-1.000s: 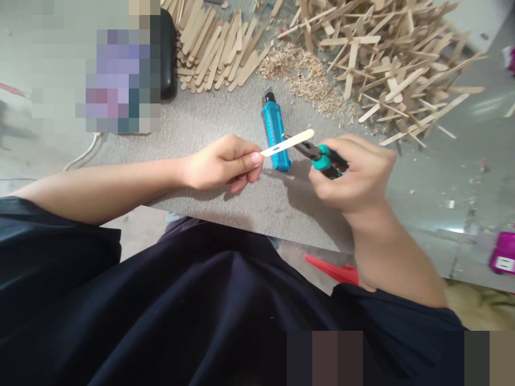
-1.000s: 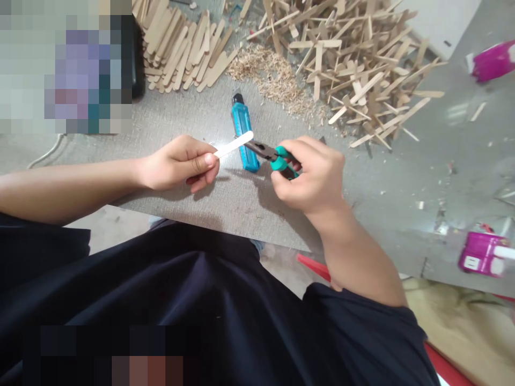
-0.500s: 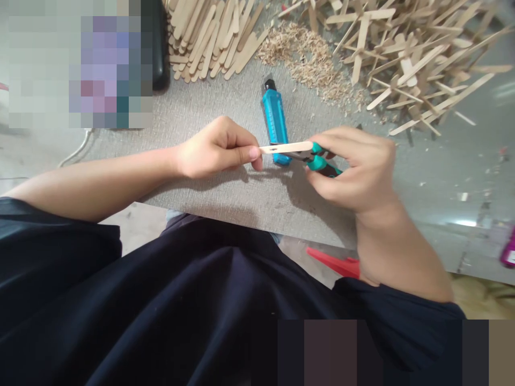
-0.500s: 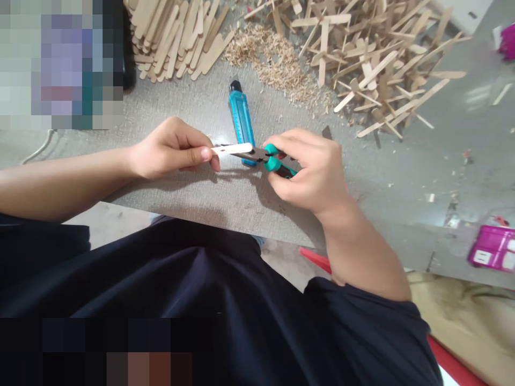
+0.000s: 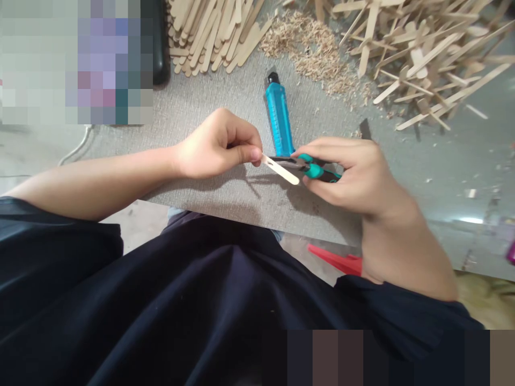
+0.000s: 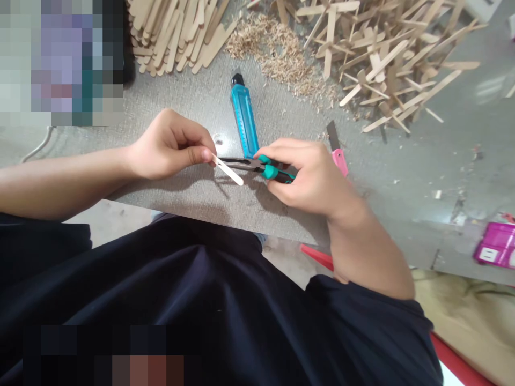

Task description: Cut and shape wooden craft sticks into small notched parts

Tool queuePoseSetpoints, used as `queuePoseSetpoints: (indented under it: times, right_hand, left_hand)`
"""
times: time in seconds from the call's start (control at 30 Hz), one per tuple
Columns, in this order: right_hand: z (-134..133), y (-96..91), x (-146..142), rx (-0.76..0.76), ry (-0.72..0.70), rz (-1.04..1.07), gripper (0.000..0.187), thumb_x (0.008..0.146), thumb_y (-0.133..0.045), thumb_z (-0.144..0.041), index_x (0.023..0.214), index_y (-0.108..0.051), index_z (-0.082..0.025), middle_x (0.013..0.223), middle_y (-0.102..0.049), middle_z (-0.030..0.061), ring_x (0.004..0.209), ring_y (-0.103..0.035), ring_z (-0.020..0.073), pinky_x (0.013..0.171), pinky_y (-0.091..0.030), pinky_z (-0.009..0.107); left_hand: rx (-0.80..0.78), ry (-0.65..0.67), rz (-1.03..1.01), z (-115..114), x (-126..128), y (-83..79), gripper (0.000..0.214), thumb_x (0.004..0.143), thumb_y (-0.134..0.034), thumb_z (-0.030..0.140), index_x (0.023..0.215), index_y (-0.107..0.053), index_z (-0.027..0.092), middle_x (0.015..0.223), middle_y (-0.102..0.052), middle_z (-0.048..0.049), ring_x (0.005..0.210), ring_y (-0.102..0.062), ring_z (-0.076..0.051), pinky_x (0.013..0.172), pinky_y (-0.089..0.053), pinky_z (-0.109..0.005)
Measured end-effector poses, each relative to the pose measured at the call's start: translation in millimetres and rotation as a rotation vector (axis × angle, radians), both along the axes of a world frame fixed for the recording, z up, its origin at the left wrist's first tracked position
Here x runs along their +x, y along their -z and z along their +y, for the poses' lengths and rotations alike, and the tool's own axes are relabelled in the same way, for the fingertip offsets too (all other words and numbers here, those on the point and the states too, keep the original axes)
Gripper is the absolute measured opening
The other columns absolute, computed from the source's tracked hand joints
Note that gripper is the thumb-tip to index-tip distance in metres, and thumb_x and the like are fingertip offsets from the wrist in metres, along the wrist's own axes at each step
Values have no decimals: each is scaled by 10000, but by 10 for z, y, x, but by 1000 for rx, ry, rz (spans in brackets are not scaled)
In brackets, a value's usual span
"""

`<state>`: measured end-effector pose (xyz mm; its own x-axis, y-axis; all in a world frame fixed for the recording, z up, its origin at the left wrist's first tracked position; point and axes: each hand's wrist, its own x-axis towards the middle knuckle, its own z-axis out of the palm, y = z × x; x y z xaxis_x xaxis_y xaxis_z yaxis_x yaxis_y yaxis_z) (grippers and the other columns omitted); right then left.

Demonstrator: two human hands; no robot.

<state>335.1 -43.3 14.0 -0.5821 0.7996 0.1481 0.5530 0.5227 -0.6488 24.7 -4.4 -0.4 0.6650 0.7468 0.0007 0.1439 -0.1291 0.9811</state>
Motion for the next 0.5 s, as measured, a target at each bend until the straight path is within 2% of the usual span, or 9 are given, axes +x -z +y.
queuePoseSetpoints:
  times: [0.2, 0.4, 0.5]
  right_hand:
    - [2, 34, 0, -86, 22, -36, 256, 888, -754, -199, 1060, -845, -365, 960, -836, 8, 821, -772, 270, 724, -636, 447]
    - [-4, 92, 16, -120, 55, -33, 320, 777, -709, -114, 975, -824, -338, 863, -798, -19, 737, -732, 239, 651, -585, 407]
    - [-14, 68, 27, -150, 76, -63, 320, 769, -698, -105, 963, -823, -326, 856, -803, -22, 725, -733, 236, 632, -565, 400]
  left_hand:
    - [87, -67, 87, -63, -3, -14, 179, 965, -722, 220, 811, -806, 182, 753, -765, -25, 716, -656, -135, 724, -481, -269]
    - [92, -100, 130, -104, -12, -44, 200, 977, -744, 268, 796, -789, 195, 717, -724, -25, 670, -607, -135, 677, -423, -293]
    - [99, -94, 132, -120, -14, -67, 204, 979, -718, 266, 806, -798, 195, 702, -716, -29, 641, -585, -133, 639, -393, -310]
